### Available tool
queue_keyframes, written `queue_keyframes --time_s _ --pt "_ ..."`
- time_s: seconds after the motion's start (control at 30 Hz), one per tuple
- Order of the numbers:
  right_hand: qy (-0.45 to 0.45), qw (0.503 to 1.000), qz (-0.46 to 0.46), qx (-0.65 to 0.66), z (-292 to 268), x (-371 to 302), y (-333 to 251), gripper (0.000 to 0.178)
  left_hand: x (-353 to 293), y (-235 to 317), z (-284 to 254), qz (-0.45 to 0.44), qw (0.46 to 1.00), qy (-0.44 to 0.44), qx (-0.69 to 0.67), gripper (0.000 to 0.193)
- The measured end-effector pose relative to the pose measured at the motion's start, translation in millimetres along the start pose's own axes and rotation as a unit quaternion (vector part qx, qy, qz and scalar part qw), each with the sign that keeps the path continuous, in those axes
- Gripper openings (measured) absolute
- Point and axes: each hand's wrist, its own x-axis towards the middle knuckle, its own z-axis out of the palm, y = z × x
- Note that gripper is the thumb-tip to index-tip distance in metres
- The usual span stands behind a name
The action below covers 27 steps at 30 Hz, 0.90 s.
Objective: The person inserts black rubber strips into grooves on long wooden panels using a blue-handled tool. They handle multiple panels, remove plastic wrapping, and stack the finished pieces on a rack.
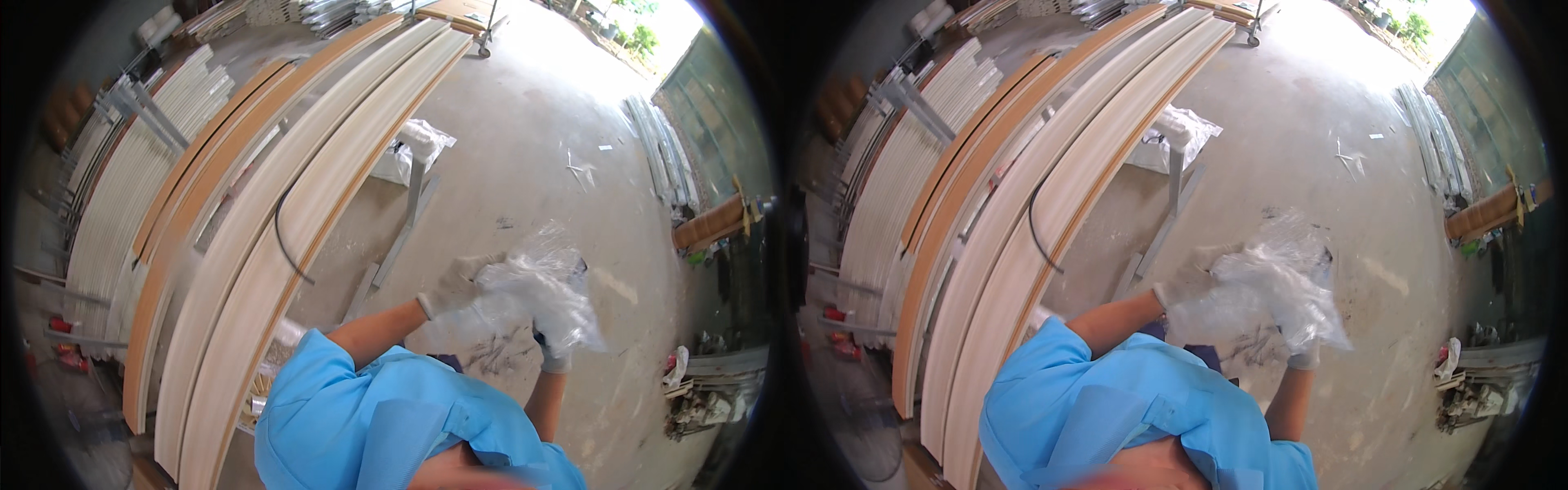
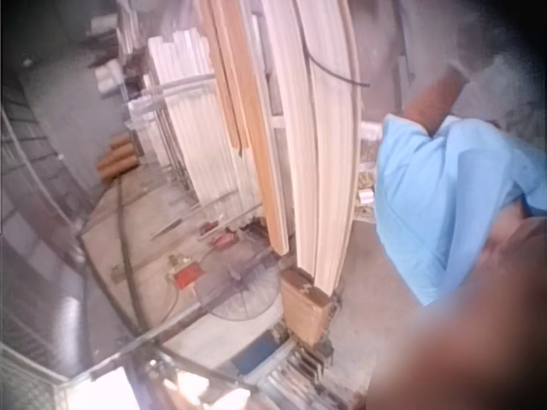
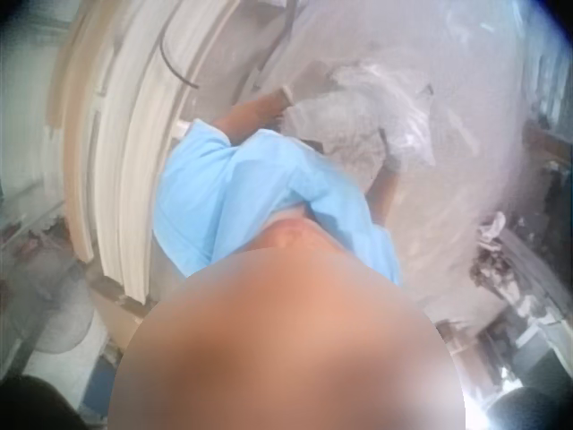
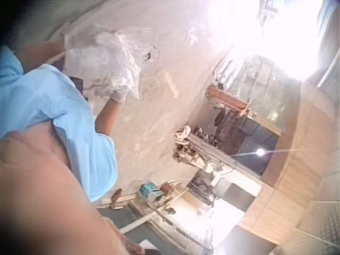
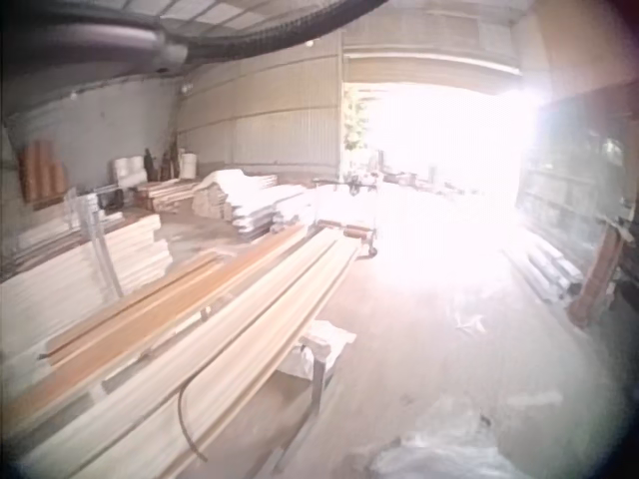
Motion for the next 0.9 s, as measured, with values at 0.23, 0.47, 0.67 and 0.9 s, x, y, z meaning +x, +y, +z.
queue_keyframes --time_s 0.23,0.47,0.67,0.9 --pt "0.085 0.962 0.062 0.251 -45 133 -14 0.091 148 -44 -26 0.218 0.851 -0.025 0.478 0.049" --pt "-0.084 0.970 0.037 0.223 -40 329 27 0.141 338 -91 50 0.069 0.994 0.053 0.059 0.057" --pt "-0.124 0.938 0.096 0.310 -32 480 42 0.126 481 -120 69 0.020 0.959 0.128 -0.252 0.047" --pt "-0.068 0.967 0.047 0.242 -18 684 75 0.093 655 -182 7 0.057 0.990 0.065 -0.108 0.074"
